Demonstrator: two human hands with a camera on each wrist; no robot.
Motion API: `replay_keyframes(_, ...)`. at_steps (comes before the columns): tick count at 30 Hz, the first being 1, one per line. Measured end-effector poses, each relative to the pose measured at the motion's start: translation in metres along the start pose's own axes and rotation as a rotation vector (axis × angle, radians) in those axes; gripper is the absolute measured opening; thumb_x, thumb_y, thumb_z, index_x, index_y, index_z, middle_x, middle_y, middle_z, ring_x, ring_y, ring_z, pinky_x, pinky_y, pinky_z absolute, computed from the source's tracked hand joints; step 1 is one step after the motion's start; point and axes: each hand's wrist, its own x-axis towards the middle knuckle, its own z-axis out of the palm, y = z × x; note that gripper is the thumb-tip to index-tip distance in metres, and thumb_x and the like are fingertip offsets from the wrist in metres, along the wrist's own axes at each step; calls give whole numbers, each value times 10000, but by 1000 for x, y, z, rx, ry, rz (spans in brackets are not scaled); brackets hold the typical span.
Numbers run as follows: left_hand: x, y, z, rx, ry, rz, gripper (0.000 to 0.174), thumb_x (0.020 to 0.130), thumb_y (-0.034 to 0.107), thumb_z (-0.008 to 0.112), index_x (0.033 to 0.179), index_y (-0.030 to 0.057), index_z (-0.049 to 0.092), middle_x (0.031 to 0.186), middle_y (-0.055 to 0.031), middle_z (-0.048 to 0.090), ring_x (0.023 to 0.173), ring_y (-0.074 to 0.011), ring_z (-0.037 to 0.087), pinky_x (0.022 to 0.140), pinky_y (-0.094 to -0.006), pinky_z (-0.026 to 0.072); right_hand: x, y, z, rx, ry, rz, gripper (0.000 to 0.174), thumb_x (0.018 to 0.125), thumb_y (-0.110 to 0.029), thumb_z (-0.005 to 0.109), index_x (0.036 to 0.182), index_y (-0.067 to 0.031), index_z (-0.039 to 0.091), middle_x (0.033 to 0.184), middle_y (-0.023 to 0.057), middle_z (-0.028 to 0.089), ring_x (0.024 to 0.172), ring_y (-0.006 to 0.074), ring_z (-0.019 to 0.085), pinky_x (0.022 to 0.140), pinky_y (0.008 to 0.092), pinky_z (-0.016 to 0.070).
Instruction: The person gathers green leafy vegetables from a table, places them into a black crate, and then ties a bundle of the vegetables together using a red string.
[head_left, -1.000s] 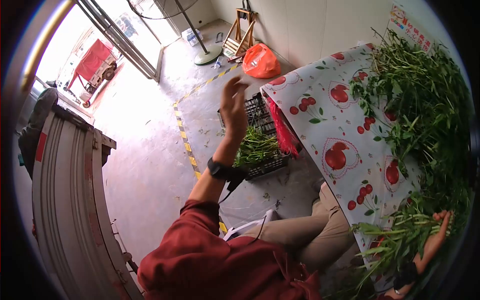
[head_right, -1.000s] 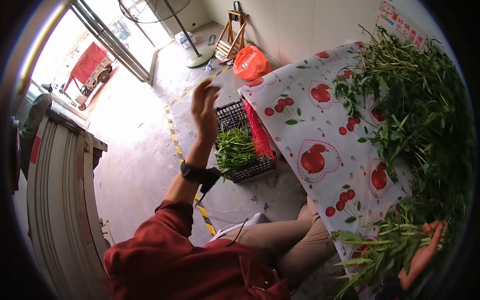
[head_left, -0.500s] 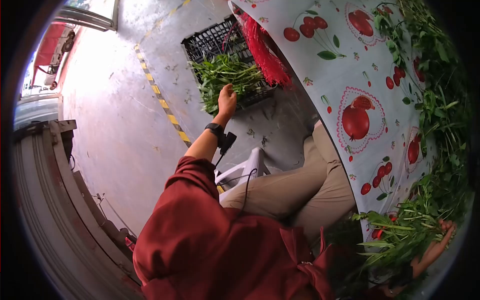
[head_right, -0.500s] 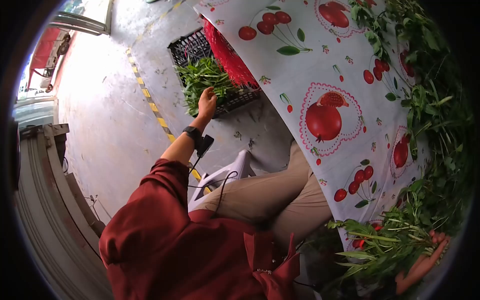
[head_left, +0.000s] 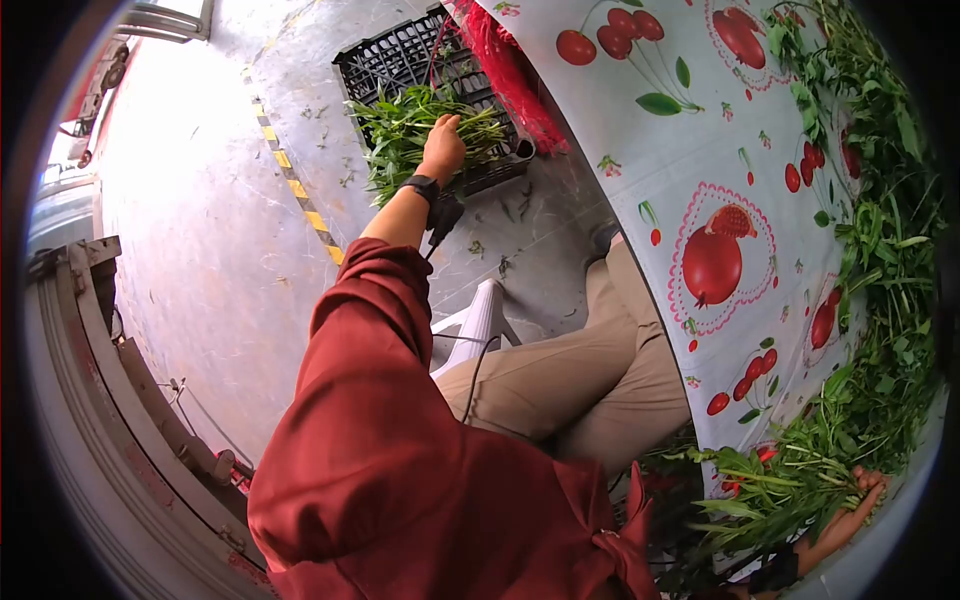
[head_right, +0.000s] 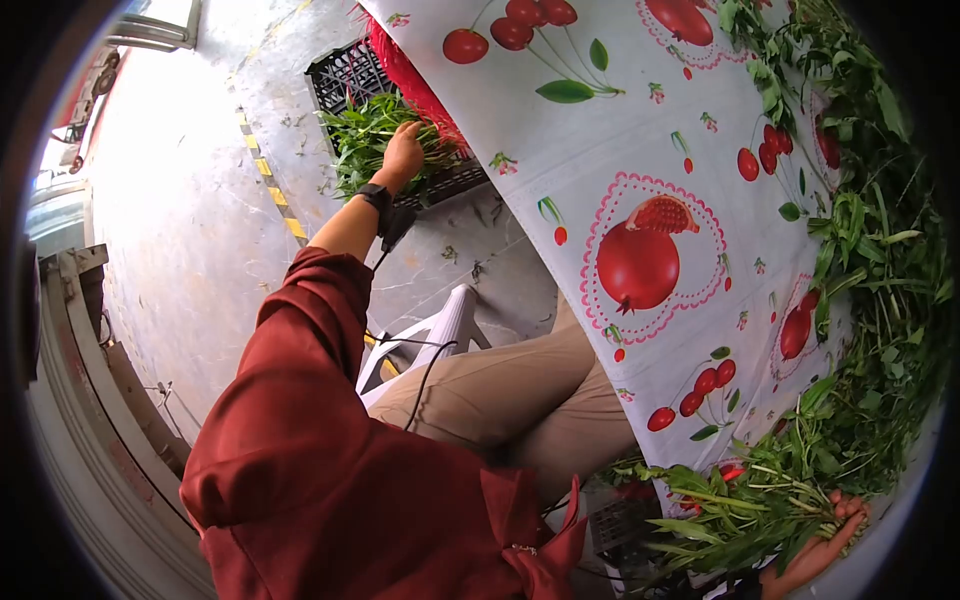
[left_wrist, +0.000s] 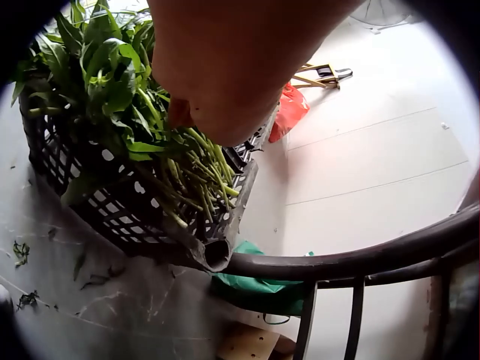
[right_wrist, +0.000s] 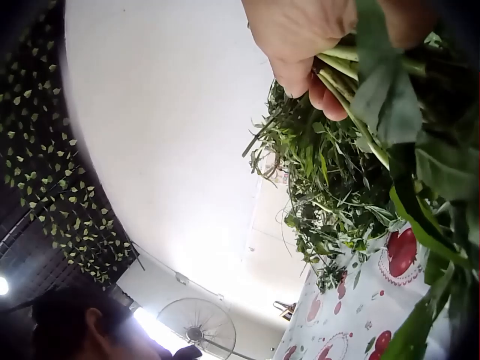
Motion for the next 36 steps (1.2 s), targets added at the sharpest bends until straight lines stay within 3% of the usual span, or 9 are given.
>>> replay_keyframes(4, 11, 6, -3, 148, -231, -142, 477, 750, -32, 472, 1216, 62, 503, 1173, -181, 514, 1117, -343, 489, 917, -409, 430, 1, 0, -3, -81, 29, -37, 174, 969, -228, 424, 876, -82, 438, 831, 25, 434, 851, 134, 435, 799, 271, 358)
replay_keyframes(9, 10, 12, -12, 105, -58, -145, 276, 795, 58, 486, 1022, 86, 641, 1072, -143, 549, 968, -350, 563, 830, -418, 458, -7, 2, 13, 13, 98, -30, 162, 961, -222, 445, 879, -83, 451, 820, 20, 441, 844, 128, 446, 790, 261, 374)
replay_keyframes(13, 14, 12, -42, 143, -2, -157, 219, 826, 201, 528, 996, 148, 656, 1028, -103, 578, 935, -316, 582, 780, -412, 472, -4, 3, 4, -4, 77, -57, 126, 961, -187, 448, 977, -64, 419, 832, 13, 406, 839, 152, 413, 815, 294, 360)
replay_keyframes(18, 5, 13, -105, -62, 255, -55, 196, 820, 208, 560, 966, 127, 663, 918, -89, 616, 864, -303, 598, 738, -374, 473, -8, 6, 13, -25, 108, -141, 124, 958, -187, 456, 968, -68, 425, 830, 10, 418, 819, 142, 415, 822, 299, 369)
replay_keyframes(22, 5, 13, -164, -414, 442, -69, 185, 813, 140, 642, 975, 57, 673, 793, -34, 656, 670, -88, 560, 642, -231, 448, -9, 7, 9, 0, 31, -194, 146, 948, -200, 482, 956, -63, 432, 830, 17, 431, 807, 142, 420, 825, 310, 379)
replay_keyframes(25, 4, 32, -217, -701, 512, -39, 180, 841, 115, 622, 993, 33, 670, 805, 13, 651, 655, -42, 509, 604, -193, 418, -7, 12, 4, 59, 35, -208, 152, 941, -193, 492, 980, -50, 461, 834, 17, 449, 814, 147, 437, 840, 310, 381)
replay_keyframes(33, -37, 192, -328, -936, 385, 276, 258, 840, 106, 609, 1063, -25, 621, 854, -56, 664, 573, -32, 456, 502, -169, 341, -13, 8, 9, -33, 162, -250, 311, 884, -188, 550, 1136, -11, 507, 976, 68, 559, 906, 178, 569, 865, 306, 400)
replay_keyframes(35, -56, 250, -336, -894, 258, 352, 257, 830, 98, 618, 1046, -39, 620, 831, -58, 658, 552, -32, 440, 493, -165, 325, -23, 3, 21, -112, 123, -425, 271, 880, -125, 548, 1111, 12, 518, 956, 90, 574, 851, 200, 596, 797, 309, 461)
replay_keyframes(36, -67, 282, -336, -853, 200, 370, 241, 823, 77, 624, 1034, -39, 624, 824, -45, 656, 555, -29, 448, 498, -162, 335, -27, 6, 18, -597, 63, -792, 240, 876, -109, 549, 1080, 17, 530, 944, 98, 580, 843, 197, 599, 772, 307, 479)
